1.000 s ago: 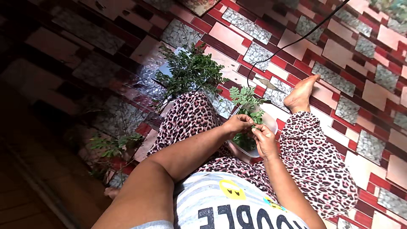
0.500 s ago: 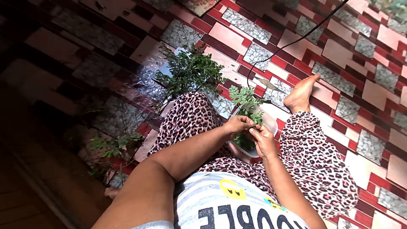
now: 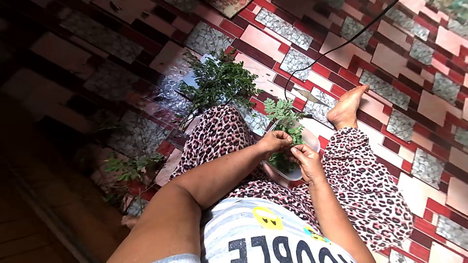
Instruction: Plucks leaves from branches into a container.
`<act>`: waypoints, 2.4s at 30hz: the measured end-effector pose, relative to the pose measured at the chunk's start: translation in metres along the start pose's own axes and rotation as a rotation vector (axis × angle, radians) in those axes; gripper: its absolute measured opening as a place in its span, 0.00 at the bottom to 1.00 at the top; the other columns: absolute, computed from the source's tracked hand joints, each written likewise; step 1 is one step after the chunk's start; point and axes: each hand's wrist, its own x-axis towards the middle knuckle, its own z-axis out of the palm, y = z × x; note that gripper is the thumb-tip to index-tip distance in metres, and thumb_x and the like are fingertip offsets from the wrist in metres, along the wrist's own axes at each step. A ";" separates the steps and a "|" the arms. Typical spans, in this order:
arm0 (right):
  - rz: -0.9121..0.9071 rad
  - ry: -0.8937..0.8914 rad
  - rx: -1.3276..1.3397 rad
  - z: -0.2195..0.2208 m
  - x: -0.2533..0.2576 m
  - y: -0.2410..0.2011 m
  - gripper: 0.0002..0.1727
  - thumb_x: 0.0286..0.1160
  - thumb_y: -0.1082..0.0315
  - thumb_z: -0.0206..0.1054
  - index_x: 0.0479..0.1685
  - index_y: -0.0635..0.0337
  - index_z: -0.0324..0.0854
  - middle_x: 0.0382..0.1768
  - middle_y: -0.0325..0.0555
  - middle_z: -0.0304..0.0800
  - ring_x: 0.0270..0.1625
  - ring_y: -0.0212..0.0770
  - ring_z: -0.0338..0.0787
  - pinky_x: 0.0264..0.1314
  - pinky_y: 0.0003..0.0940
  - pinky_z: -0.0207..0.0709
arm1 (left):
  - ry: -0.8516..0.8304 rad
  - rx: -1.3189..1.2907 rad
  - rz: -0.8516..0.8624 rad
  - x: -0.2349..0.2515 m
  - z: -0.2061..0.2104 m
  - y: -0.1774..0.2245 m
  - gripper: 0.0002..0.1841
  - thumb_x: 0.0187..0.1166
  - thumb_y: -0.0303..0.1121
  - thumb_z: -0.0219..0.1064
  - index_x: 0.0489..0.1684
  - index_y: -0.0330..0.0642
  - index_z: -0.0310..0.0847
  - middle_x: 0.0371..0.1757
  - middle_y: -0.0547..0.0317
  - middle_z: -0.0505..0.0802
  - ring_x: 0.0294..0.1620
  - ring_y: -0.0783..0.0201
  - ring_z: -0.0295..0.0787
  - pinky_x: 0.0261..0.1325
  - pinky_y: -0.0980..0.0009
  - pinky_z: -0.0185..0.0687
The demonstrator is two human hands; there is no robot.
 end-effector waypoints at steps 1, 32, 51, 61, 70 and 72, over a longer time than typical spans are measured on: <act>-0.050 -0.002 -0.062 -0.001 0.001 0.003 0.02 0.75 0.77 0.68 0.36 0.66 0.84 0.33 0.43 0.89 0.37 0.33 0.89 0.46 0.30 0.85 | 0.015 0.015 0.008 -0.003 0.002 0.001 0.03 0.85 0.27 0.65 0.41 0.37 0.80 0.32 0.60 0.84 0.29 0.72 0.79 0.37 0.76 0.80; -0.304 0.164 0.072 -0.004 0.003 0.003 0.13 0.60 0.85 0.71 0.44 0.64 0.83 0.45 0.43 0.91 0.44 0.32 0.90 0.48 0.29 0.87 | -0.053 0.109 0.105 -0.006 0.010 -0.004 0.05 0.83 0.26 0.67 0.38 0.33 0.83 0.31 0.60 0.86 0.30 0.73 0.80 0.36 0.78 0.77; -0.196 0.181 0.056 0.001 0.003 0.001 0.05 0.78 0.78 0.63 0.37 0.59 0.80 0.32 0.36 0.86 0.37 0.29 0.86 0.44 0.27 0.82 | -0.106 0.196 0.127 -0.006 0.007 -0.004 0.04 0.80 0.24 0.69 0.37 0.33 0.84 0.30 0.61 0.85 0.30 0.74 0.78 0.37 0.77 0.76; -0.126 0.149 0.100 -0.008 0.002 -0.007 0.04 0.77 0.75 0.66 0.36 0.60 0.86 0.37 0.40 0.92 0.42 0.31 0.88 0.45 0.26 0.81 | -0.140 0.166 0.063 -0.004 0.008 -0.006 0.04 0.81 0.25 0.69 0.37 0.34 0.83 0.30 0.62 0.86 0.31 0.74 0.80 0.39 0.77 0.79; -0.182 0.221 -0.021 -0.010 0.006 -0.001 0.05 0.78 0.78 0.63 0.36 0.63 0.81 0.42 0.43 0.88 0.41 0.34 0.89 0.47 0.31 0.86 | -0.123 0.135 0.053 -0.003 0.008 -0.007 0.04 0.82 0.24 0.67 0.36 0.35 0.83 0.28 0.63 0.84 0.28 0.74 0.78 0.36 0.78 0.76; -0.235 0.208 -0.083 -0.015 0.006 0.000 0.05 0.78 0.75 0.64 0.37 0.64 0.84 0.45 0.43 0.89 0.44 0.33 0.89 0.49 0.31 0.86 | -0.125 0.139 0.055 -0.002 0.007 -0.008 0.04 0.81 0.25 0.67 0.35 0.36 0.83 0.27 0.64 0.84 0.27 0.75 0.78 0.35 0.78 0.76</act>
